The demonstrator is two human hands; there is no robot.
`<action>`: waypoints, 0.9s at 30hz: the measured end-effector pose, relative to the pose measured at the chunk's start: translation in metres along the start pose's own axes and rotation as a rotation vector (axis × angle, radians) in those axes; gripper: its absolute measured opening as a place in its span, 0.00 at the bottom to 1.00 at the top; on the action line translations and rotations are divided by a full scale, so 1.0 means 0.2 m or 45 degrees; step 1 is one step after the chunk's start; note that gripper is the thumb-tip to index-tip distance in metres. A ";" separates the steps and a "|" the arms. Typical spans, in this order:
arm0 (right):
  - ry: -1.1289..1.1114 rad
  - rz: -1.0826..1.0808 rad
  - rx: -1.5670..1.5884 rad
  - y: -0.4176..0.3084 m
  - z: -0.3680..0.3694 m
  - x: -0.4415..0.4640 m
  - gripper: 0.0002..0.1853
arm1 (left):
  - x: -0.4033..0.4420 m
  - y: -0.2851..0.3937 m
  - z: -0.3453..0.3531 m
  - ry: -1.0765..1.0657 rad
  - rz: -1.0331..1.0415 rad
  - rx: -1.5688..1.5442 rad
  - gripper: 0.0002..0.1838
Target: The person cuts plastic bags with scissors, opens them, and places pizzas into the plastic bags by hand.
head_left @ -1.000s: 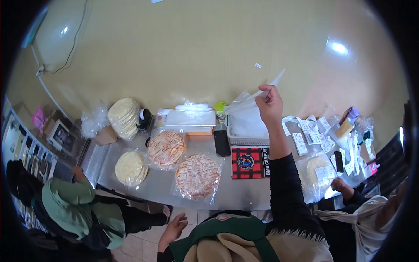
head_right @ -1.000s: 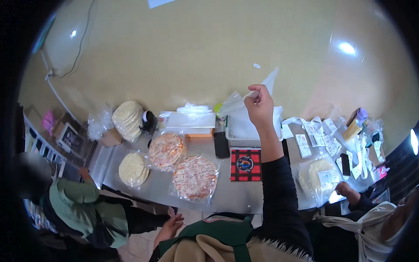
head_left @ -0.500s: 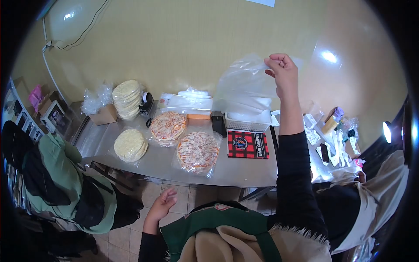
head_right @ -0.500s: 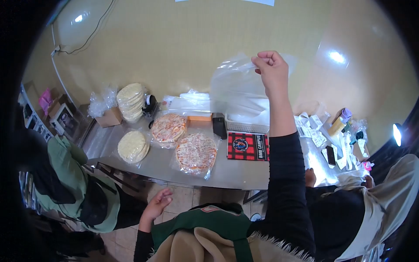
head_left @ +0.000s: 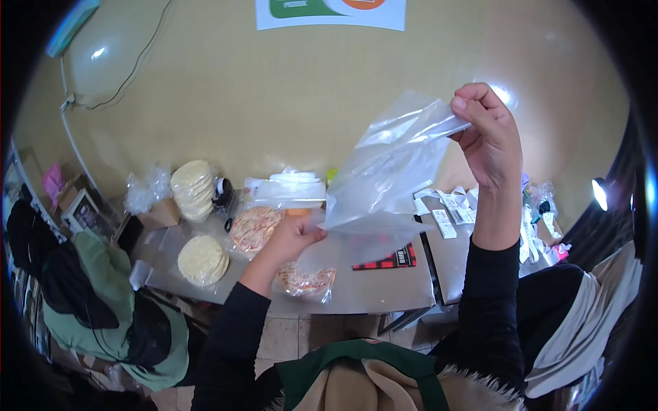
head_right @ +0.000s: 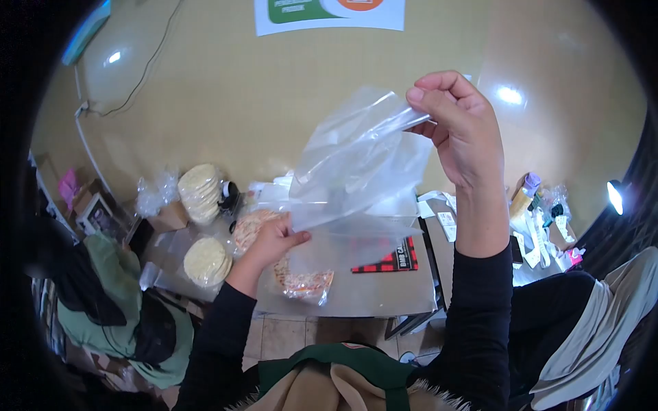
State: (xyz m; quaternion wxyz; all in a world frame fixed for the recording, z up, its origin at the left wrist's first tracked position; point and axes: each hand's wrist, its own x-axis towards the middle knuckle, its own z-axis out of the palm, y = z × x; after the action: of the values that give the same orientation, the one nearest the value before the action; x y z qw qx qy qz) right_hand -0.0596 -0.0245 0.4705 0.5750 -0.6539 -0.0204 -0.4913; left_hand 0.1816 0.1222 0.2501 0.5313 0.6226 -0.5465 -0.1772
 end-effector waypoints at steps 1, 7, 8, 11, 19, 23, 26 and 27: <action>0.036 -0.019 0.023 0.02 -0.06 0.00 0.07 | 0.03 -0.08 0.05 -0.276 -0.230 -0.306 0.19; 0.323 -0.345 -0.038 0.23 -0.66 0.05 0.05 | 0.26 -0.41 0.37 -0.266 -0.484 -0.454 0.04; 0.388 -0.318 -0.131 0.24 -0.74 0.04 0.05 | 0.31 -0.45 0.40 -0.323 -0.568 -0.574 0.04; 0.296 -0.052 -0.453 0.45 -0.94 0.01 0.10 | 0.46 -0.52 0.50 -0.418 -0.583 -0.382 0.05; -0.410 0.884 -0.829 1.79 -0.84 -0.79 0.51 | 0.81 -0.74 0.67 -0.283 -0.523 0.042 0.06; -0.333 1.232 -0.954 1.93 -0.72 -0.81 0.46 | 0.90 -0.75 0.68 -0.226 -0.444 0.096 0.04; -0.156 0.732 -1.392 2.06 -0.77 -0.76 0.41 | 0.98 -0.71 0.67 -0.245 -0.451 0.157 0.05; -0.153 0.758 -1.372 2.07 -0.79 -0.72 0.41 | 1.00 -0.71 0.66 -0.242 -0.439 0.212 0.05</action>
State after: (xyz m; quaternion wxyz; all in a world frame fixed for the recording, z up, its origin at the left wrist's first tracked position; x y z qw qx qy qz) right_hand 0.0128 -0.2092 0.0499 0.2741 -0.8566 0.3815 -0.2133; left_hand 0.2142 -0.1355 0.1509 0.3861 0.7290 -0.4923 -0.2777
